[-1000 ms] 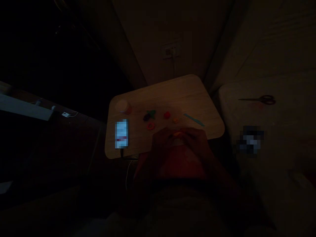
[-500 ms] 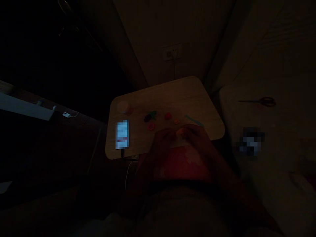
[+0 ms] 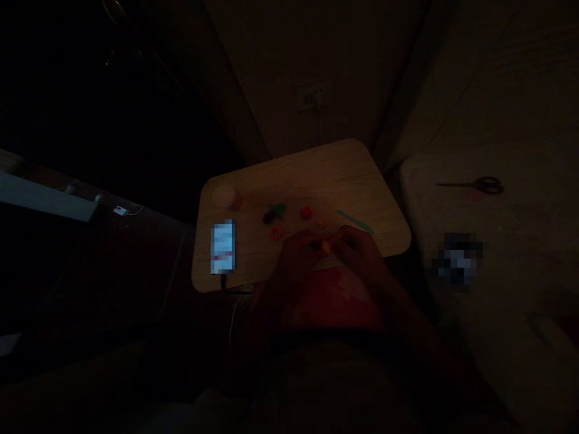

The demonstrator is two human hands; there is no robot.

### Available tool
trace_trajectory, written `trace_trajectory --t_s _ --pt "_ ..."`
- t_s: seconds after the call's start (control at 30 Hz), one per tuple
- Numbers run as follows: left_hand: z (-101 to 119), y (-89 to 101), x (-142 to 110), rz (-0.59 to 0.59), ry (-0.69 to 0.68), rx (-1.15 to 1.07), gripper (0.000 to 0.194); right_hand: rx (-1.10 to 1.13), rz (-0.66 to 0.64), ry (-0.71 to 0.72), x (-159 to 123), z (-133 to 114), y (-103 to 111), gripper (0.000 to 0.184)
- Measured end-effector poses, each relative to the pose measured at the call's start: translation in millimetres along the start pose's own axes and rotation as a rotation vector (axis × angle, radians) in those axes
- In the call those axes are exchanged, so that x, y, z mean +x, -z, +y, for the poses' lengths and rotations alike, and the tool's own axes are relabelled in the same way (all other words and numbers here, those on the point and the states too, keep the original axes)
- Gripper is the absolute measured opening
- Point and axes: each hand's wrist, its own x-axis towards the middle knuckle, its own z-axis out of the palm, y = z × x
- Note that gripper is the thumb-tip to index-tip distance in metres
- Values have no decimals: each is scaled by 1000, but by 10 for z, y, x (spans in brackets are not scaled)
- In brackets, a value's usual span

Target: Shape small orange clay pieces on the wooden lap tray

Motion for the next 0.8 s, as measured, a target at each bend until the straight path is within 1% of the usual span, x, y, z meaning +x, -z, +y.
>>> trace_trajectory --t_s 0.07,0.13,0.27,0.37,0.4,0.47,0.53,0.63,0.73,0.8 --pt "13 -13 5 57 -33 38 24 33 22 8 -43 -12 -55 26" --pt "16 -32 2 87 -78 79 22 49 13 -8 -67 -11 -104 29" --pt "27 -64 -34 98 -162 159 23 125 -39 -60 -46 26 -133 33" --pt "49 -67 -71 81 -152 182 22 239 -89 -84 -6 40 -93 37" --pt "56 -62 -78 77 -133 186 21 258 -101 -92 6 36 -71 38" --pt "62 -41 -74 43 -110 195 26 252 -118 -108 24 13 -24 36" --pt "53 -6 -48 -7 -112 209 28 194 -142 -106 36 -22 13 29" --pt "14 52 8 -30 -130 248 21 55 -179 -56 48 -77 22 30" --pt "-47 82 34 6 -116 282 21 -124 -144 14 51 -122 18 27" --pt "-96 80 19 12 -79 317 20 -314 -84 61 54 -143 60 26"
